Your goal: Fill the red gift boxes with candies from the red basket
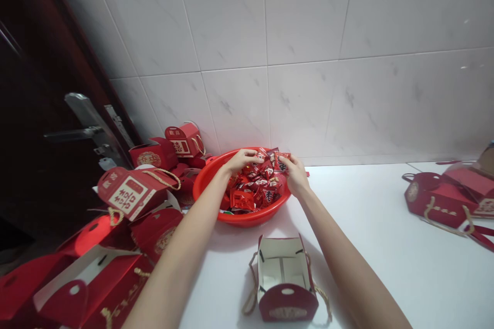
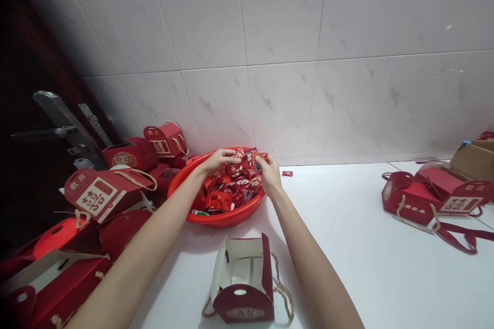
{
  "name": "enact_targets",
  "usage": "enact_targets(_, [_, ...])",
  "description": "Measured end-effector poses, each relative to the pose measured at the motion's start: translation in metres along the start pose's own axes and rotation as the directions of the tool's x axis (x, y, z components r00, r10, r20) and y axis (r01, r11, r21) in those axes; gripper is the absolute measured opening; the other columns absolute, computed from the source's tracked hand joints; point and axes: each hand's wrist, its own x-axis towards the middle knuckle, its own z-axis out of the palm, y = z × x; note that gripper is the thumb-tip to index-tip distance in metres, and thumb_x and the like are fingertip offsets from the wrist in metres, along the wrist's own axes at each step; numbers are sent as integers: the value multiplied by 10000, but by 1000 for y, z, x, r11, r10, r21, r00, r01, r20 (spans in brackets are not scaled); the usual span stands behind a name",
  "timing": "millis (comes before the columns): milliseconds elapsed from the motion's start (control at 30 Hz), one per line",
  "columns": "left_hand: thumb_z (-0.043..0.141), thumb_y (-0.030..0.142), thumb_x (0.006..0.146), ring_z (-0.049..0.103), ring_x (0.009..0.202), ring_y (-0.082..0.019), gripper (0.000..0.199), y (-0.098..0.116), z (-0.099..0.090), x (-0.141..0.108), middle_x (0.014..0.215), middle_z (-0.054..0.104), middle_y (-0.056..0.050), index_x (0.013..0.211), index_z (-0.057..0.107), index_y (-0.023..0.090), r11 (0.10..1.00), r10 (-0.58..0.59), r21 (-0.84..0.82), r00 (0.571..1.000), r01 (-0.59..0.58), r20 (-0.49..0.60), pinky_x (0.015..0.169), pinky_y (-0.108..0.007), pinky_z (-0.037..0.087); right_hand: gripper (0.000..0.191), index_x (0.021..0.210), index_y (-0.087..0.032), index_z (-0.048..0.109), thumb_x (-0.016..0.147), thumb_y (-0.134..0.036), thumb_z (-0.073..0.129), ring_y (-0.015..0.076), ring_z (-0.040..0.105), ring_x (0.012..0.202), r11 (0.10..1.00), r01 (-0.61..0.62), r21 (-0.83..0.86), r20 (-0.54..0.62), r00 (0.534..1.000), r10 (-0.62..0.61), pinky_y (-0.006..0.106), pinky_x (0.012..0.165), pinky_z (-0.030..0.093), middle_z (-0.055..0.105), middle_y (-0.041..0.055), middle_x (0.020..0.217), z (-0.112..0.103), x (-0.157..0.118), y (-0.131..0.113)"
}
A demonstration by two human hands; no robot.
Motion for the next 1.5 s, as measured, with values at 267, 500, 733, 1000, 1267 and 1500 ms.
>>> enact_targets(267, [534, 408, 795, 686, 795, -221, 348, -8, -2, 1, 801, 766, -99, 711, 756, 154, 906, -252, 383, 956, 178, 153, 721, -282, 530, 191, 734, -185, 674, 633, -292, 794, 141, 633, 580, 1000, -24, 9, -25, 999, 24, 255, 574, 516, 701, -26, 641, -2, 1, -1])
enact_targets(500, [666, 34, 591, 689, 1032, -281, 455, -35, 1, 16, 1057, 766, -82, 1009, 757, 188, 603, -213, 775, 974, 189, -72, 860, -301, 517, 174, 692, -195, 673, 623, -296, 797, 137, 623, 590, 1000, -16, -1, -51, 999, 16, 237, 545, 505, 699, -30, 638, -1, 0, -3])
enact_targets(733, [718, 91, 631, 684, 1029, -343, 164, -47, 8, 22, 1001, 757, -157, 772, 741, 172, 567, -183, 786, 968, 245, -169, 909, -401, 499, 140, 716, -199, 677, 646, -272, 775, 145, 614, 542, 999, -42, 25, -50, 998, 43, 256, 512, 513, 683, -30, 610, 0, 0, -3])
enact_targets(1000, [616, 463, 829, 703, 856, -236, 377, -9, -11, 17, 860, 767, -86, 915, 753, 122, 875, 71, 480, 966, 60, -250, 767, -306, 538, 146, 673, -190, 656, 617, -214, 788, 135, 630, 554, 981, -128, 143, -34, 990, 134, 229, 514, 520, 697, -22, 614, -1, 1, -12])
enact_targets(1267, [803, 583, 633, 704, 989, -282, 554, 19, 6, -41, 1011, 786, -108, 942, 781, 124, 989, 148, 81, 916, -126, -374, 881, -356, 544, 99, 783, -194, 690, 718, -189, 764, 136, 668, 695, 957, -217, 192, 136, 972, 193, 230, 620, 541, 735, -11, 776, 12, -11, -28])
enact_targets(1500, [799, 574, 665, 687, 1049, -296, 511, 32, 19, -59, 1042, 785, -92, 942, 796, 144, 983, 181, 78, 903, -164, -391, 931, -368, 537, 91, 780, -192, 689, 732, -202, 766, 129, 654, 690, 959, -241, 147, 197, 958, 210, 210, 592, 532, 726, -13, 773, 24, -22, -38])
